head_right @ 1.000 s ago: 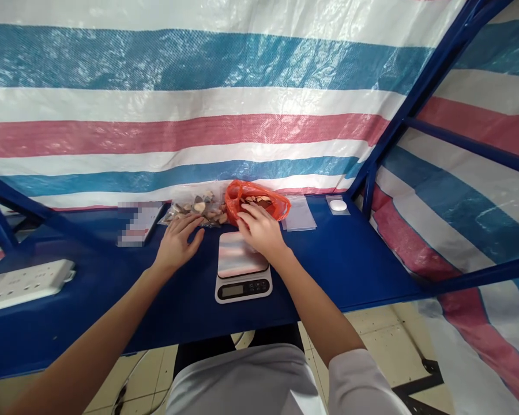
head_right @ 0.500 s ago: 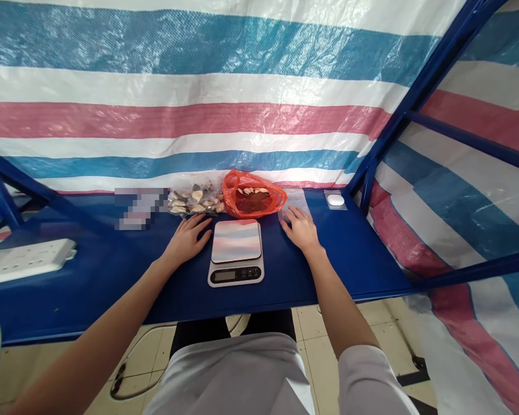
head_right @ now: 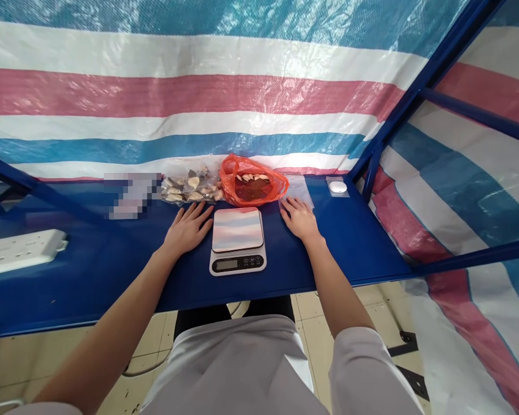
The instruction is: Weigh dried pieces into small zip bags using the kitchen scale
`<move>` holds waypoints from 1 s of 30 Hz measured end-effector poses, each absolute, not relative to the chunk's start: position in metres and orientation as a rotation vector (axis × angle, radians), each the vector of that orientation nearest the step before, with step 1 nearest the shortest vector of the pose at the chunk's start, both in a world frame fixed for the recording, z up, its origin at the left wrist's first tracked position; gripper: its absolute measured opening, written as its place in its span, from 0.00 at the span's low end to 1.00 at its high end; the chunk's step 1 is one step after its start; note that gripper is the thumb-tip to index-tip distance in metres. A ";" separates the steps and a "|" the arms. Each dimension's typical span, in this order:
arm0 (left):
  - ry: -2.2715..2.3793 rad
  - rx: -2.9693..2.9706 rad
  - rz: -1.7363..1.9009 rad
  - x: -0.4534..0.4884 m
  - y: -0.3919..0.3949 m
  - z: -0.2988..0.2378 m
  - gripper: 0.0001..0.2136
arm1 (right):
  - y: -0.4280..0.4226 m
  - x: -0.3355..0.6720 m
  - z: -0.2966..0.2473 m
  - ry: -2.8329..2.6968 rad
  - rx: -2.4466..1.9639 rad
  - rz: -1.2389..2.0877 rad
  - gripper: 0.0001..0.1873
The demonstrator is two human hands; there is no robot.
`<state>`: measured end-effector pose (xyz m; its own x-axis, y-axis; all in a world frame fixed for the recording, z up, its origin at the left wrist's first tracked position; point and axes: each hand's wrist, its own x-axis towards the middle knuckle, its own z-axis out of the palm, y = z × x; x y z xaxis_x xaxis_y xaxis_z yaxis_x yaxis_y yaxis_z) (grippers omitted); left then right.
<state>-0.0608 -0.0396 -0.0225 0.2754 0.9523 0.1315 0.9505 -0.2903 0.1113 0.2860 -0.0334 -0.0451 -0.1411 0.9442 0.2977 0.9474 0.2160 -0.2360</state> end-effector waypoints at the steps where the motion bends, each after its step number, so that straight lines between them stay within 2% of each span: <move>1: 1.866 2.503 0.273 -0.061 -0.040 -0.023 0.26 | -0.034 0.286 -0.045 -2.117 -1.757 -0.017 0.24; 30: 1.874 2.485 0.263 -0.061 -0.040 -0.022 0.26 | -0.037 0.285 -0.039 -2.030 -1.740 0.012 0.19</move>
<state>-0.0611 -0.0404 -0.0221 0.2658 0.9562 0.1227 0.9531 -0.2798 0.1157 0.2848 -0.0374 -0.0392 -0.0911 0.9371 0.3369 0.9330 0.1986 -0.3002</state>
